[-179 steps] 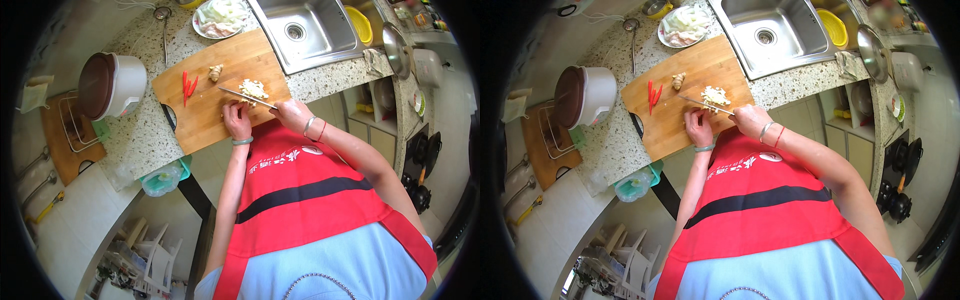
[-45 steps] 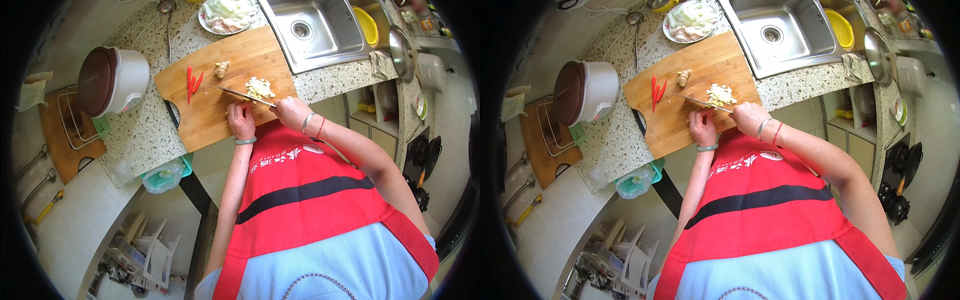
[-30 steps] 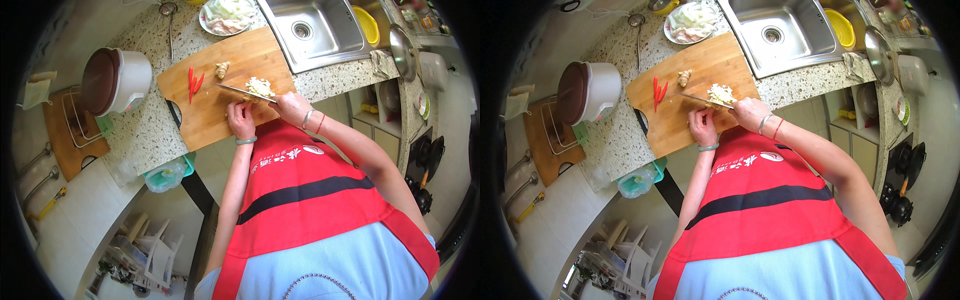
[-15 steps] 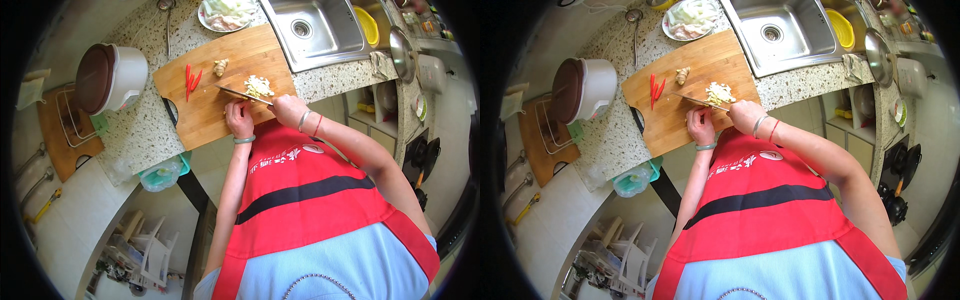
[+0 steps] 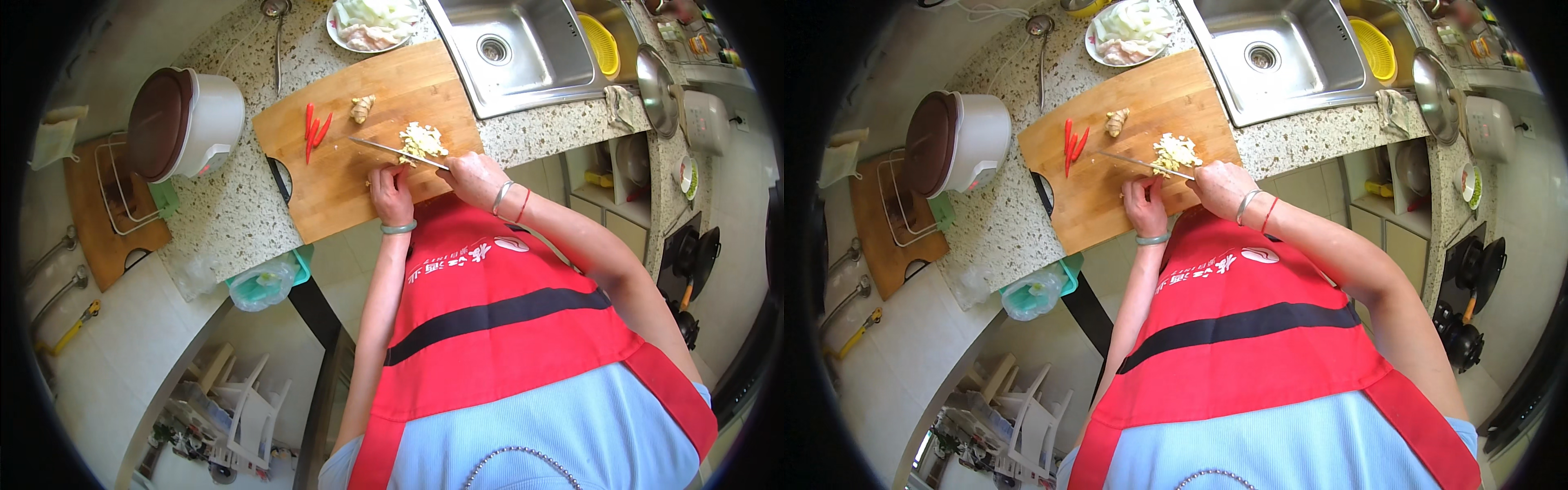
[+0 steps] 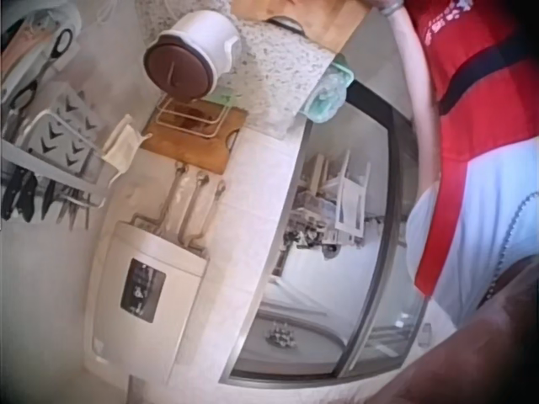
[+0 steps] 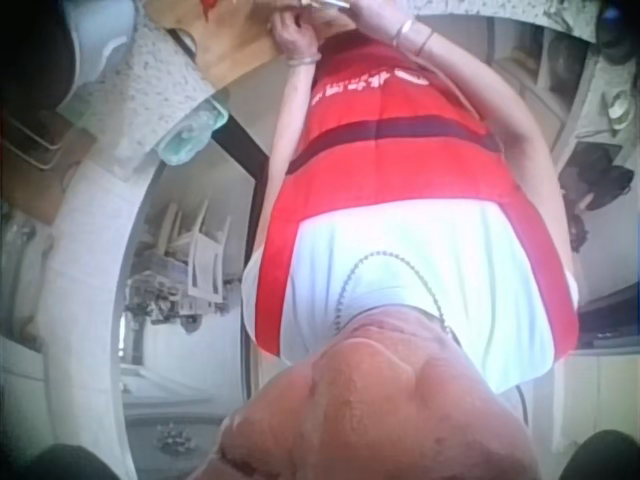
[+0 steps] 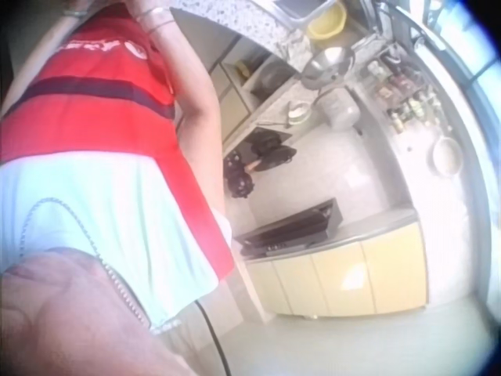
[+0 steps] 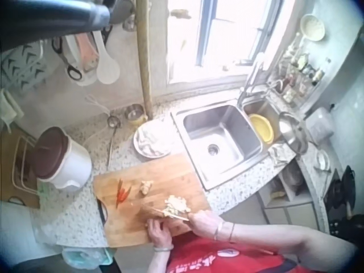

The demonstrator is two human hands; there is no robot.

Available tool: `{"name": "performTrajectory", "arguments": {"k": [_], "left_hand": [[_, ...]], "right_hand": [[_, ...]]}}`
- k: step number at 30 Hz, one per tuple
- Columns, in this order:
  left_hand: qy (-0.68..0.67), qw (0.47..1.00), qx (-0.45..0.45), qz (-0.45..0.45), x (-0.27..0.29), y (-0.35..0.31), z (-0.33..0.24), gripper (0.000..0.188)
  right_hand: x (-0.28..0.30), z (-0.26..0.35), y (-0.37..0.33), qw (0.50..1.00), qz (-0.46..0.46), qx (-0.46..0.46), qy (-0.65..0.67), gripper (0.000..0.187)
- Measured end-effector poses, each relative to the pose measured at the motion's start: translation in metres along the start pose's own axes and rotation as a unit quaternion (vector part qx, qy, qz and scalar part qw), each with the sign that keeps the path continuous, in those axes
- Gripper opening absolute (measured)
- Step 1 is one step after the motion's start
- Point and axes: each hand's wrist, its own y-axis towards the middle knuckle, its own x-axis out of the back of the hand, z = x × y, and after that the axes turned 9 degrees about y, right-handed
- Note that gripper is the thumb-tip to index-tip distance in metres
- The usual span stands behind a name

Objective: The person uses a cleaver to slice garlic cloves and ginger root into thin pieces on a wooden cutting board. The person also slices red chili peppers. The chopped ingredients are gathered into a pile on the board.

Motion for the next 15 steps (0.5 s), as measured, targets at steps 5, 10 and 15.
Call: {"name": "performTrajectory", "arguments": {"k": [5, 10, 15], "left_hand": [[0.023, 1.000, -0.006, 0.015, 0.002, -0.001, 0.000, 0.016], [0.006, 1.000, -0.005, 0.015, 0.001, 0.000, 0.001, 0.016], [0.024, 1.000, 0.004, 0.010, -0.002, 0.001, 0.004, 0.014]], "right_hand": [[-0.004, -0.001, 0.001, 0.999, 0.026, -0.023, 0.014, 0.033], [-0.002, 0.004, 0.004, 0.999, 0.032, -0.010, 0.022, 0.027], [-0.025, 0.000, 0.012, 1.000, -0.008, 0.009, -0.008, 0.016]]}}
